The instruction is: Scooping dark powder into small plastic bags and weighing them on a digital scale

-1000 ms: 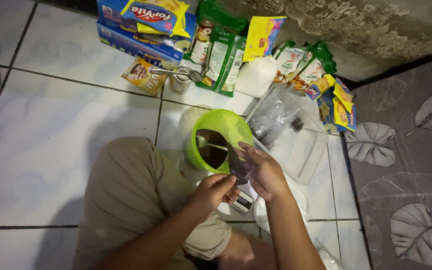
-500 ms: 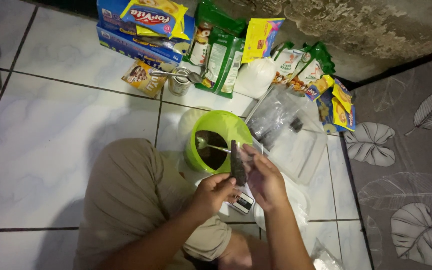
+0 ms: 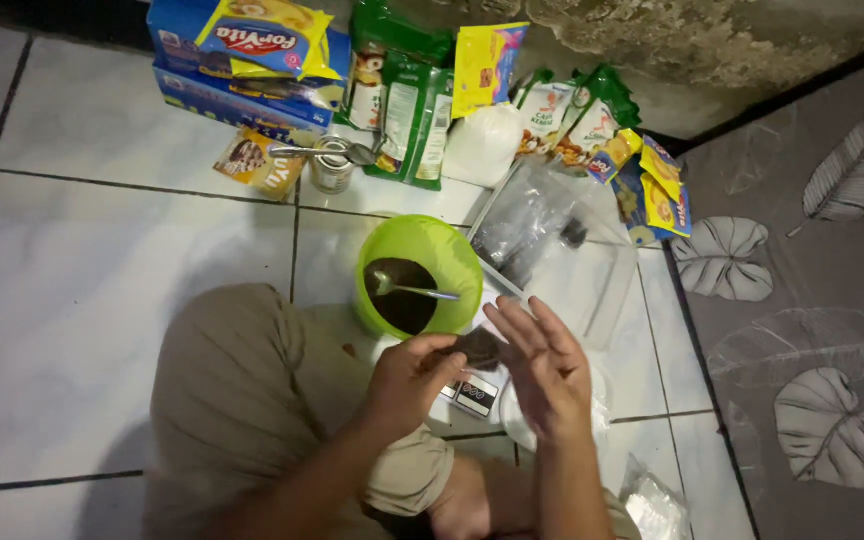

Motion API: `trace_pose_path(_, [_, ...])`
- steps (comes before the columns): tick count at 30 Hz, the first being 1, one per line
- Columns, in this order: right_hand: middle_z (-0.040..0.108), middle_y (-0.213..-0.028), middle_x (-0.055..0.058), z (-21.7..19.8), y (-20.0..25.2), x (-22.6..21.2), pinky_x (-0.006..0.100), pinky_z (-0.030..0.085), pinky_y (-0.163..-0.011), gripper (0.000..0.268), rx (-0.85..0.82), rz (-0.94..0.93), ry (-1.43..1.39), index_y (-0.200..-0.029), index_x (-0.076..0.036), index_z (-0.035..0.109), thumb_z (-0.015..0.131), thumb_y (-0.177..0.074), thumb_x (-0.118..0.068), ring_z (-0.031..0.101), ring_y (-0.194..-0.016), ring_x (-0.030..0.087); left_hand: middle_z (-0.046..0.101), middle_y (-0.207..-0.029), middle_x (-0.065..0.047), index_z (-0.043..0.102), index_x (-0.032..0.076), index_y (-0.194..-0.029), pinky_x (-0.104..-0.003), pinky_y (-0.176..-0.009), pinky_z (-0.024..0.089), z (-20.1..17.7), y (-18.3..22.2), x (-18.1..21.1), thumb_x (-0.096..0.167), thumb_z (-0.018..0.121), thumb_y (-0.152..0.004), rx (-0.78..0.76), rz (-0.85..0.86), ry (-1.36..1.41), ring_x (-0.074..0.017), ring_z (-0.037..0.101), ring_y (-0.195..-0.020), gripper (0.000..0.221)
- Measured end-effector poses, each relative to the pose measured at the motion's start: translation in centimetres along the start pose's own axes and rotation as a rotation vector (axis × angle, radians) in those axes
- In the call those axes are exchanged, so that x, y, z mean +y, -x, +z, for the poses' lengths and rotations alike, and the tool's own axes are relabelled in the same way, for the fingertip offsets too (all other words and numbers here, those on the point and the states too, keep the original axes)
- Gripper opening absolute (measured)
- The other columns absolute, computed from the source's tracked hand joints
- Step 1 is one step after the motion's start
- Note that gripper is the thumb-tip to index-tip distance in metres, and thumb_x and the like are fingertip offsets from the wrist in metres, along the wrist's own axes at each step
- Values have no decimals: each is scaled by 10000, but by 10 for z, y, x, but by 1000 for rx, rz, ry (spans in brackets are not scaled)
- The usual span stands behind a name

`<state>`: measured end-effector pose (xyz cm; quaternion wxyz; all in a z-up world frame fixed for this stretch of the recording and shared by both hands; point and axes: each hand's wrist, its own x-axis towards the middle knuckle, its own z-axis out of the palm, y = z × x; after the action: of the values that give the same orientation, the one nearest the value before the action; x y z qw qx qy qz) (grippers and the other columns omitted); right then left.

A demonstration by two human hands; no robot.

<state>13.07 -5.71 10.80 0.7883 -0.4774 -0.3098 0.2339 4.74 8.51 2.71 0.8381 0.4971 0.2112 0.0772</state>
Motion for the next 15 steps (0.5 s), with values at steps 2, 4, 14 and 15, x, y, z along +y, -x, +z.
trace_pose_path(2, [538, -1503, 268, 1, 0, -16, 599, 469, -1115, 648, 55, 40, 99, -1527, -34, 447, 735, -995, -267, 547, -1383, 484, 833, -826, -93, 764, 26, -1158, -236, -712, 610, -2, 0, 5, 154, 746, -869, 0, 80, -102, -126, 797, -727, 317])
trace_pose_path(4, [712, -1267, 285, 4, 0, -31, 437, 608, -985, 563, 199, 212, 495, -1434, 20, 523, 688, -900, -47, 725, -1176, 377, 834, -904, -63, 782, 52, -1151, -226, -744, 595, -3, -1, 8, 119, 753, -867, -15, 60, -142, -109, 772, -786, 294])
trace_pose_path(14, [851, -840, 82, 15, 5, -70, 261, 638, -774, 112, 275, 281, 994, -913, -37, 806, 760, -881, -133, 794, -811, 123, 719, -732, -116, 748, -42, -887, -343, -645, 700, 2, 2, -1, 176, 659, -959, 40, 5, 72, -173, 729, -681, 247])
trace_pose_path(15, [823, -817, 125, 5, 6, -67, 291, 651, -736, 119, 416, 301, 946, -909, -4, 771, 744, -901, -120, 774, -760, 165, 763, -808, -174, 746, -67, -958, -348, -612, 668, 5, 6, 1, 265, 597, -960, 95, -111, 76, -226, 754, -709, 364])
